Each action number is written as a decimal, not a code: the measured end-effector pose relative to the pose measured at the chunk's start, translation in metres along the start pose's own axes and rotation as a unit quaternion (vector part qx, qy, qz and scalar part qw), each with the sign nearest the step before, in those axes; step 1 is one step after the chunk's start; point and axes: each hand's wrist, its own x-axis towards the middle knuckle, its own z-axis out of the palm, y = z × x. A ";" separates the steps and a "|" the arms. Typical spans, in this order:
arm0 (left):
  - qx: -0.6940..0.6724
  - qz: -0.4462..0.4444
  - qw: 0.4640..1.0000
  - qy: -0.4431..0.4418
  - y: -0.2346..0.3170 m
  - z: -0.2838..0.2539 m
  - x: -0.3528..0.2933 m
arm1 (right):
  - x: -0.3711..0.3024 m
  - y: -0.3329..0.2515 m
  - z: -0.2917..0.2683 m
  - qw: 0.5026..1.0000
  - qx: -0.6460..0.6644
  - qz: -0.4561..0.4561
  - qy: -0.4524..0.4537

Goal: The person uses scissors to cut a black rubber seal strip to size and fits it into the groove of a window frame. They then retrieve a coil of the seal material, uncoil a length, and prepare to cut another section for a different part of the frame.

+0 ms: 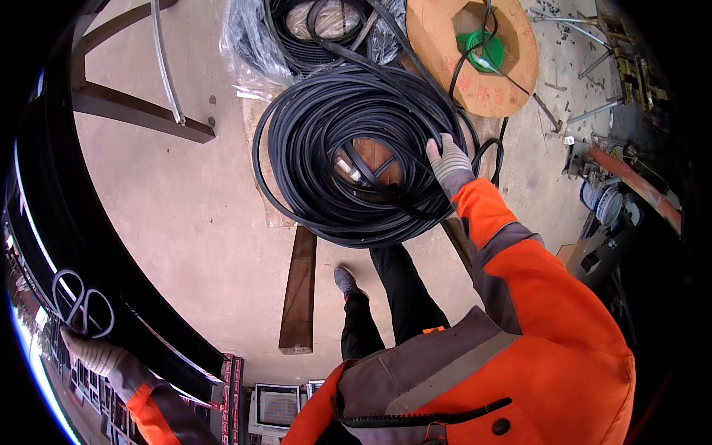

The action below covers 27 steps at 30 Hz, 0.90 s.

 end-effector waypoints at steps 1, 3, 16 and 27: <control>0.000 -0.005 1.000 0.006 -0.002 -0.005 -0.003 | -0.007 -0.009 -0.008 0.999 0.003 0.021 -0.023; 0.011 0.008 1.000 0.007 -0.008 -0.009 0.004 | -0.017 -0.026 -0.019 0.994 0.011 0.073 -0.080; -0.001 0.014 1.000 0.003 -0.011 -0.012 0.005 | 0.014 -0.037 -0.001 0.996 0.040 0.053 -0.061; 0.024 0.043 0.999 -0.010 -0.004 -0.001 -0.015 | -0.079 -0.109 0.019 0.996 0.037 -0.040 -0.067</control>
